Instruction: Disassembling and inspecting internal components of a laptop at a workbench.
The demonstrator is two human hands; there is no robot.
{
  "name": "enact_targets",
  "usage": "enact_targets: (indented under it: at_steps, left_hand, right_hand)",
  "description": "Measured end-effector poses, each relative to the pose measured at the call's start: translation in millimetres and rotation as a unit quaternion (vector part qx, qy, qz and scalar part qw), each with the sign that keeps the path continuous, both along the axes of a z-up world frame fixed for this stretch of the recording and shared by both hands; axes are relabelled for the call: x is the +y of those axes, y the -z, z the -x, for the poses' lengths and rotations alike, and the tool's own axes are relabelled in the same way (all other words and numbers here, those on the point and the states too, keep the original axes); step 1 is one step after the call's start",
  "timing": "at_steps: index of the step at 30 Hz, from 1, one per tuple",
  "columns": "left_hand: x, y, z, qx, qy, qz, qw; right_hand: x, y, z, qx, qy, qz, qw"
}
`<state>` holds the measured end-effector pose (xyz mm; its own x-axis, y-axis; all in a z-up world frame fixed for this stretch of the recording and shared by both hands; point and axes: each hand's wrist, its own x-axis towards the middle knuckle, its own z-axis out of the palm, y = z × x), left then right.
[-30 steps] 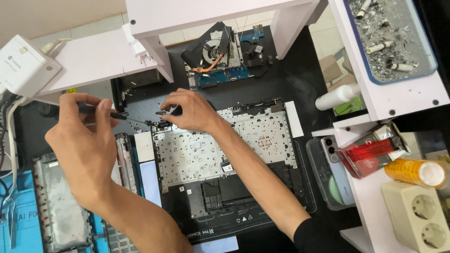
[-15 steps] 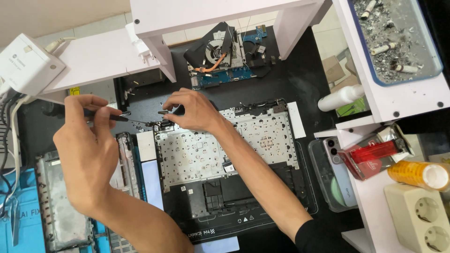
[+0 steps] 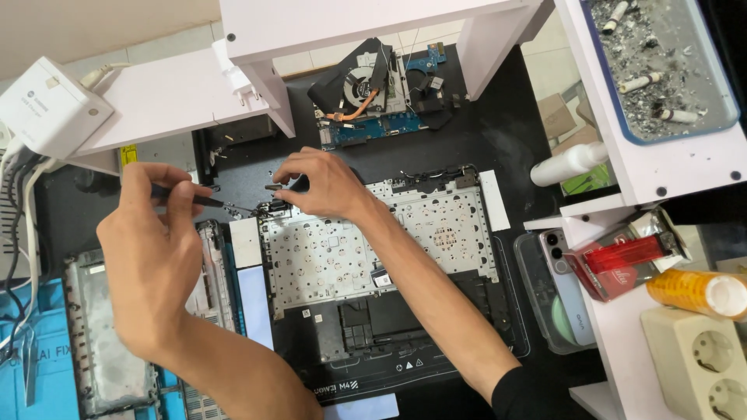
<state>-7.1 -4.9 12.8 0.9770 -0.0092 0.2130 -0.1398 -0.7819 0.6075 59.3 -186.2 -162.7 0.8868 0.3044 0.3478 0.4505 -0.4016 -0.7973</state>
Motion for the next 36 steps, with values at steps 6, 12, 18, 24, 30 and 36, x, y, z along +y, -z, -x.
enact_targets:
  at_steps: [6, 12, 18, 24, 30, 36]
  left_hand:
    - [0.2, 2.8, -2.0, 0.01, 0.0, 0.009, 1.0]
    - [2.3, 3.7, -2.2, 0.005, 0.008, 0.004, 1.0]
    - [8.2, -5.7, 6.6, 0.013, -0.003, 0.014, 1.0]
    - [19.8, -15.7, 19.9, 0.017, -0.058, 0.031, 0.998]
    - [28.6, -19.1, 25.9, 0.016, -0.086, 0.027, 0.996]
    - [33.7, -18.5, 25.4, 0.019, -0.084, 0.029, 0.996]
  right_hand:
    - [0.8, -0.1, -0.2, 0.022, 0.001, 0.015, 1.0]
    - [0.8, 1.5, -0.8, 0.004, -0.001, 0.008, 1.0]
    - [1.5, 1.1, 1.2, -0.016, -0.001, 0.022, 1.0]
    - [7.3, -4.1, 4.7, -0.028, 0.009, 0.061, 0.998]
    - [15.0, -8.4, 7.2, 0.067, 0.03, 0.123, 0.99]
    - [21.8, 8.0, 5.4, 0.024, 0.052, 0.14, 0.988]
